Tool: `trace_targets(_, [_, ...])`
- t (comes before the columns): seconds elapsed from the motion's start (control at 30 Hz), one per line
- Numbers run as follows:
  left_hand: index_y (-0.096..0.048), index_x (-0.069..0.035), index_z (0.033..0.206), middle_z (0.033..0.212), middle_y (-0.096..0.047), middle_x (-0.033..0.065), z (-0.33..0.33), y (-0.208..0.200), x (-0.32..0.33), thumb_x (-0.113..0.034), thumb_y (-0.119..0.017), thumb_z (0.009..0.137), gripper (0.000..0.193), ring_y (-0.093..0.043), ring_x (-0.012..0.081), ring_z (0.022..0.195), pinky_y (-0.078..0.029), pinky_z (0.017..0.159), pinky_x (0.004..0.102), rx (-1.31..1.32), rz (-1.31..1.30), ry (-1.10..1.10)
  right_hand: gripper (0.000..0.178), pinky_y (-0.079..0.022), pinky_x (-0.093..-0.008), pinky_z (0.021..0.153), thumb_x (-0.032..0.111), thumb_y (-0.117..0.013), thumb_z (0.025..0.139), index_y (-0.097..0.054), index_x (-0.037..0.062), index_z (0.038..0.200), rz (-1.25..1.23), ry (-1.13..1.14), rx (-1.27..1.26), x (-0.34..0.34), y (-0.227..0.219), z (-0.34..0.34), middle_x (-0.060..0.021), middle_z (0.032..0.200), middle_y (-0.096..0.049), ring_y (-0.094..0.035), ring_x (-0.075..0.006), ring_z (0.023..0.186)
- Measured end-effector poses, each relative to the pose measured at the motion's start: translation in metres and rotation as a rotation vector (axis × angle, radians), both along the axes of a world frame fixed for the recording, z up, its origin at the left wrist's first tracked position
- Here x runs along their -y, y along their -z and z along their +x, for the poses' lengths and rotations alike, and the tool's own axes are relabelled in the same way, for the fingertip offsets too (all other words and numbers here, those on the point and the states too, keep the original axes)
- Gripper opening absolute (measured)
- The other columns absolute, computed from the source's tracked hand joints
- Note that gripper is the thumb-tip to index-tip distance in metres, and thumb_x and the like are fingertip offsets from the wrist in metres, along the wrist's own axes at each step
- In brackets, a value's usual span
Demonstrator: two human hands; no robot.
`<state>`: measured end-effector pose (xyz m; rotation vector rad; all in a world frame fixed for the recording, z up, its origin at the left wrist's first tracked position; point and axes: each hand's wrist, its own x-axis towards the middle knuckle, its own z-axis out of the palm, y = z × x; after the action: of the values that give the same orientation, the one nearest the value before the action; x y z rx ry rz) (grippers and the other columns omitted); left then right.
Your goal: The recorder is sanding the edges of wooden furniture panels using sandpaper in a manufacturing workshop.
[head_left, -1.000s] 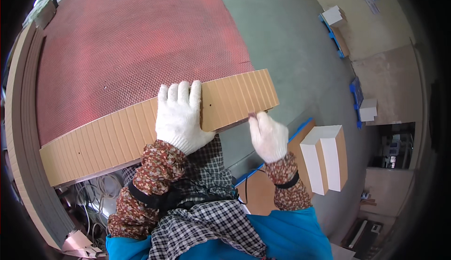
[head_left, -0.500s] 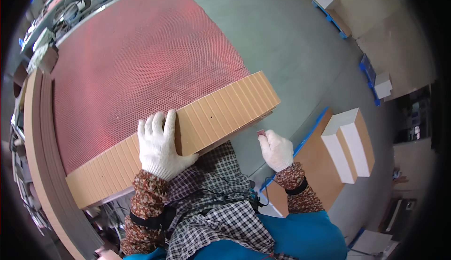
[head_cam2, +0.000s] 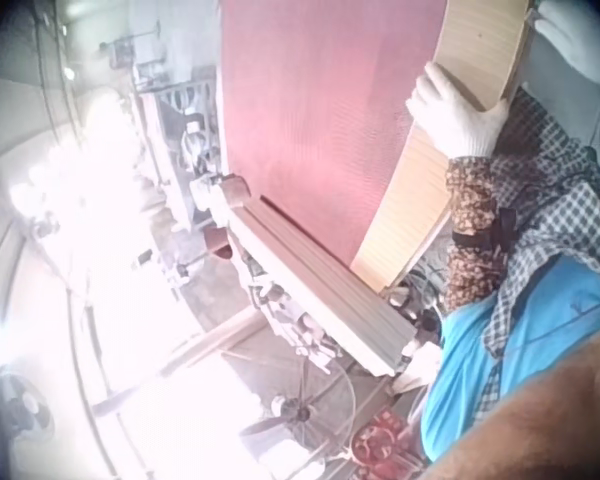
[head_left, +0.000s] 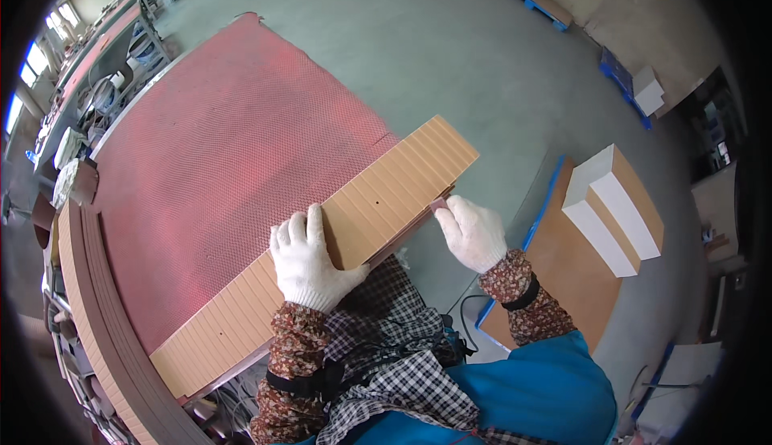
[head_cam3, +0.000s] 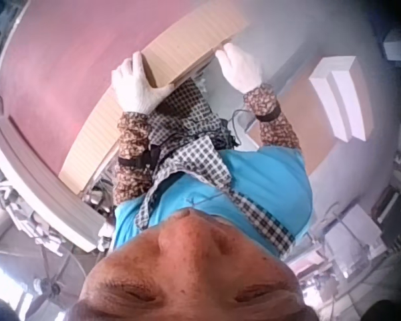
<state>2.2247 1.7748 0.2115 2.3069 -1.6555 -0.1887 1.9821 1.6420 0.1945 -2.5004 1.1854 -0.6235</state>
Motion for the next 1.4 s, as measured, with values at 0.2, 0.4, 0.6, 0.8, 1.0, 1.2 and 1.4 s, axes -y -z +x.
trace_targets(0.2, [-0.041, 0.0, 0.146, 0.139, -0.047, 0.0218, 0.003, 0.004, -0.001, -0.046, -0.087, 0.058, 0.109, -0.041, 0.0429, 0.133, -0.027, 0.119, 0.0578, 0.015, -0.049, -0.011, 0.021, -0.053, -0.0468, 0.058, 0.025, -0.058, 0.1, -0.06, 0.0054, 0.092, -0.055, -0.005, -0.022, 0.014, -0.002, 0.002, -0.0151, 0.083, -0.07, -0.067, -0.0375, 0.066])
trace_targets(0.4, [-0.041, 0.0, 0.146, 0.139, -0.047, 0.0221, 0.001, 0.003, 0.002, -0.045, -0.087, 0.059, 0.109, -0.04, 0.0432, 0.135, -0.027, 0.119, 0.0581, -0.004, -0.026, -0.024, 0.02, -0.054, -0.0446, 0.057, 0.024, -0.059, 0.099, -0.061, 0.0055, 0.094, -0.082, -0.044, -0.155, 0.016, -0.011, 0.003, -0.0138, 0.084, -0.071, -0.068, -0.0355, 0.066])
trace_targets(0.6, [-0.042, 0.001, 0.145, 0.137, -0.048, 0.0222, 0.003, 0.005, 0.0, -0.044, -0.086, 0.058, 0.107, -0.043, 0.0418, 0.132, -0.028, 0.119, 0.0579, 0.037, -0.041, -0.024, 0.022, -0.055, -0.0429, 0.057, 0.024, -0.059, 0.099, -0.06, 0.0046, 0.089, -0.099, -0.085, -0.219, 0.017, -0.018, 0.012, -0.0145, 0.081, -0.071, -0.069, -0.0342, 0.064])
trace_targets(0.8, [-0.043, 0.001, 0.144, 0.134, -0.05, 0.0212, 0.002, 0.004, 0.0, -0.044, -0.086, 0.059, 0.105, -0.046, 0.0407, 0.13, -0.027, 0.119, 0.059, 0.044, -0.048, -0.025, 0.026, -0.056, -0.0441, 0.059, 0.027, -0.056, 0.1, -0.064, 0.0048, 0.09, -0.089, -0.095, -0.311, 0.044, -0.021, 0.044, -0.013, 0.077, -0.071, -0.07, -0.0335, 0.066])
trace_targets(1.0, [-0.043, 0.001, 0.143, 0.134, -0.05, 0.0197, 0.002, 0.005, 0.001, -0.047, -0.086, 0.058, 0.107, -0.047, 0.0386, 0.13, -0.027, 0.119, 0.0601, 0.004, -0.073, -0.022, 0.03, -0.057, -0.0478, 0.066, 0.031, -0.05, 0.101, -0.066, 0.0073, 0.095, -0.142, -0.084, -0.441, 0.086, -0.018, 0.102, -0.0142, 0.081, -0.074, -0.073, -0.0336, 0.075])
trace_targets(1.2, [-0.043, 0.001, 0.144, 0.132, -0.051, 0.0191, 0.005, 0.004, -0.002, -0.048, -0.087, 0.059, 0.108, -0.046, 0.0386, 0.13, -0.027, 0.119, 0.0588, -0.022, -0.086, -0.043, 0.03, -0.057, -0.0497, 0.067, 0.03, -0.046, 0.102, -0.065, 0.0079, 0.094, -0.219, -0.148, -0.458, 0.089, -0.019, 0.112, -0.0145, 0.077, -0.072, -0.073, -0.0357, 0.076])
trace_targets(1.4, [-0.043, 0.001, 0.142, 0.13, -0.05, 0.0194, 0.007, 0.01, -0.003, -0.049, -0.086, 0.06, 0.106, -0.046, 0.0398, 0.129, -0.028, 0.119, 0.0579, -0.056, -0.12, -0.032, 0.031, -0.053, -0.05, 0.06, 0.032, -0.052, 0.103, -0.061, 0.0058, 0.088, -0.149, -0.089, -0.346, 0.043, -0.018, 0.042, -0.016, 0.075, -0.069, -0.068, -0.0381, 0.066])
